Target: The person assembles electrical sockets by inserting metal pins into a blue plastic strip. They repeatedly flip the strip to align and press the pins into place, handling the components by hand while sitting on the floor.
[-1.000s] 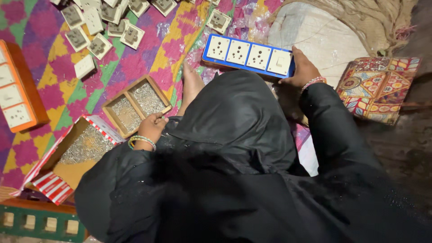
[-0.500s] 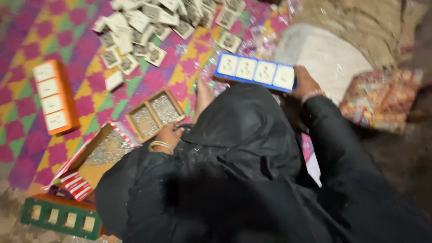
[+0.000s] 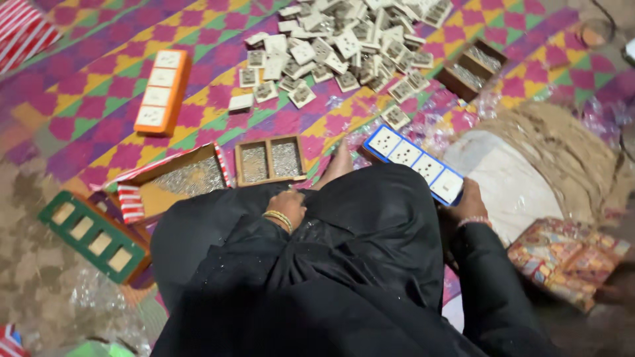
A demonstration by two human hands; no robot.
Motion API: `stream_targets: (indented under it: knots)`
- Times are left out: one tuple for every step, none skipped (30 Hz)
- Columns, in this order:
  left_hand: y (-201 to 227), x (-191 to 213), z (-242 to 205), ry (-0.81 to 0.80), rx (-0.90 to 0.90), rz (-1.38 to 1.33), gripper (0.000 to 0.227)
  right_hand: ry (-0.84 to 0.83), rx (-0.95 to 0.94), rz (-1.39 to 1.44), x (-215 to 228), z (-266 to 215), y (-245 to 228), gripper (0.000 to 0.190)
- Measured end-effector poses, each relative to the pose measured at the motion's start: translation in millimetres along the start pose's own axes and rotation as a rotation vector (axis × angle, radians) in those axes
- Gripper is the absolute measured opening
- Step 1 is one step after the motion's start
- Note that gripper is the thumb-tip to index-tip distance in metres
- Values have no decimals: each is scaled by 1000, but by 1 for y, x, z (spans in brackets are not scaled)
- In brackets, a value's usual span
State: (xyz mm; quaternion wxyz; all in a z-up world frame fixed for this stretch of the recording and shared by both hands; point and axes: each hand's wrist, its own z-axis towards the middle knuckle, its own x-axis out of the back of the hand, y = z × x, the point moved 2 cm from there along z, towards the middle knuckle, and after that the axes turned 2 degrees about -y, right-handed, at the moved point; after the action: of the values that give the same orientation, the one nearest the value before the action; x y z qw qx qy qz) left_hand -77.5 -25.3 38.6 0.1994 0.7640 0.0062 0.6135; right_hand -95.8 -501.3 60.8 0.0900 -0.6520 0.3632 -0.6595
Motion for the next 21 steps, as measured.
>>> stream_targets:
  knots:
    - [4,-1,-4,68,-33,-36,29,23,51,-17,1,1,-3,95]
    - [7,-3,-12,130,-70,-68,30,45,94,-32,0,-2,-4,100]
    - [10,-5,-20,193,-108,-100,33,67,138,-47,-1,-3,-4,105]
    - [12,-9,-27,190,-108,-119,32,76,131,-54,-3,-6,-1,102]
    - [15,-12,-34,187,-108,-139,32,86,125,-60,-5,-9,2,100]
    - [15,-13,-38,187,-110,-157,32,98,120,-65,-6,-9,4,97]
    - [13,-14,-42,171,-90,-173,32,109,147,-82,-7,-7,3,99]
    - [11,-16,-46,152,-69,-191,31,118,172,-100,-8,-7,3,101]
    - [7,-18,-50,134,-49,-209,31,128,197,-118,-9,-6,1,103]
    - [3,-20,-54,144,-49,-235,31,135,205,-105,-11,-7,1,103]
    - [-2,-23,-55,156,-49,-261,30,143,212,-93,-12,-7,0,103]
    - [-6,-26,-56,163,-48,-287,30,148,216,-81,-13,-9,0,103]
    - [-10,-29,-56,176,-52,-294,29,120,171,-34,-13,-8,0,104]
    - [-14,-33,-56,188,-54,-301,29,91,124,11,-14,-8,-1,104]
    - [-19,-36,-57,200,-57,-308,29,61,78,55,-15,-10,-2,105]
    - [-22,-39,-56,205,-54,-316,29,80,102,22,-14,-12,-4,107]
    - [-23,-41,-56,211,-50,-323,29,99,128,-12,-13,-15,-7,109]
    - [-24,-43,-54,220,-47,-329,29,121,156,-44,-11,-15,-11,111]
    - [-25,-45,-54,228,-48,-335,28,129,171,-75,-10,-16,-13,112]
    - [-25,-45,-54,236,-48,-342,28,138,186,-106,-9,-17,-17,112]
    - [-26,-45,-54,245,-48,-348,28,147,201,-137,-9,-19,-21,113]
